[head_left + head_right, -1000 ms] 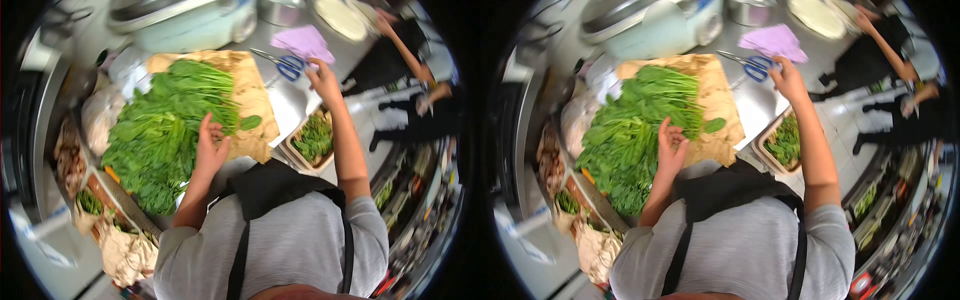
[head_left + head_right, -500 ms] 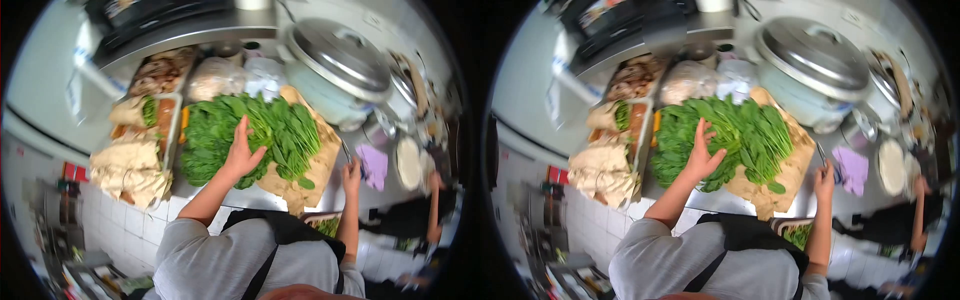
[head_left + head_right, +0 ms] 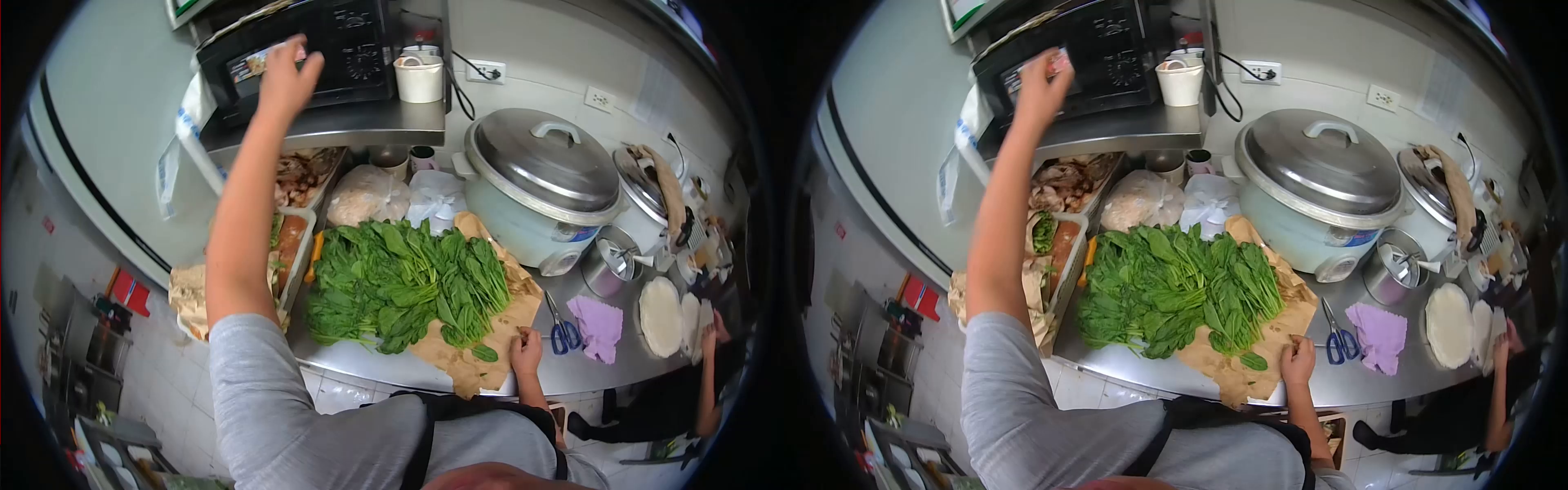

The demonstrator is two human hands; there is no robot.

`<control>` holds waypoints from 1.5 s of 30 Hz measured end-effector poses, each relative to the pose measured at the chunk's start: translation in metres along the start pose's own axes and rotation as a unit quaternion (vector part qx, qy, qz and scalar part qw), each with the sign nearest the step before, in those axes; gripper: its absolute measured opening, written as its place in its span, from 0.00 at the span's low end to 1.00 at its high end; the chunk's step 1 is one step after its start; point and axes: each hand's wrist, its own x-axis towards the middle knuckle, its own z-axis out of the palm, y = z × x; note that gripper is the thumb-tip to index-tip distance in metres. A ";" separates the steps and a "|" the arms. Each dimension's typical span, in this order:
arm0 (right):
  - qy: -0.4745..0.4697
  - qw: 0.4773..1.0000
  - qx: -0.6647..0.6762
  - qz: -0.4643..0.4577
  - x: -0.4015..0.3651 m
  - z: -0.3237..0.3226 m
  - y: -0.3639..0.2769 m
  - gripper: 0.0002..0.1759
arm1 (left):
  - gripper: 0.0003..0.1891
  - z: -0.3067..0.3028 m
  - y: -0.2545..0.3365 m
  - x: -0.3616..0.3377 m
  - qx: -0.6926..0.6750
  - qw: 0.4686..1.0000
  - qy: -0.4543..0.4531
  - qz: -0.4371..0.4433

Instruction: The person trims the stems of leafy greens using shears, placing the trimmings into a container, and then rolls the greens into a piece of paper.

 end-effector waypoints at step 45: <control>-0.232 0.955 -0.099 -0.157 0.000 0.025 -0.095 0.30 | 0.07 -0.020 0.125 -0.286 -0.446 0.882 -0.039 -0.143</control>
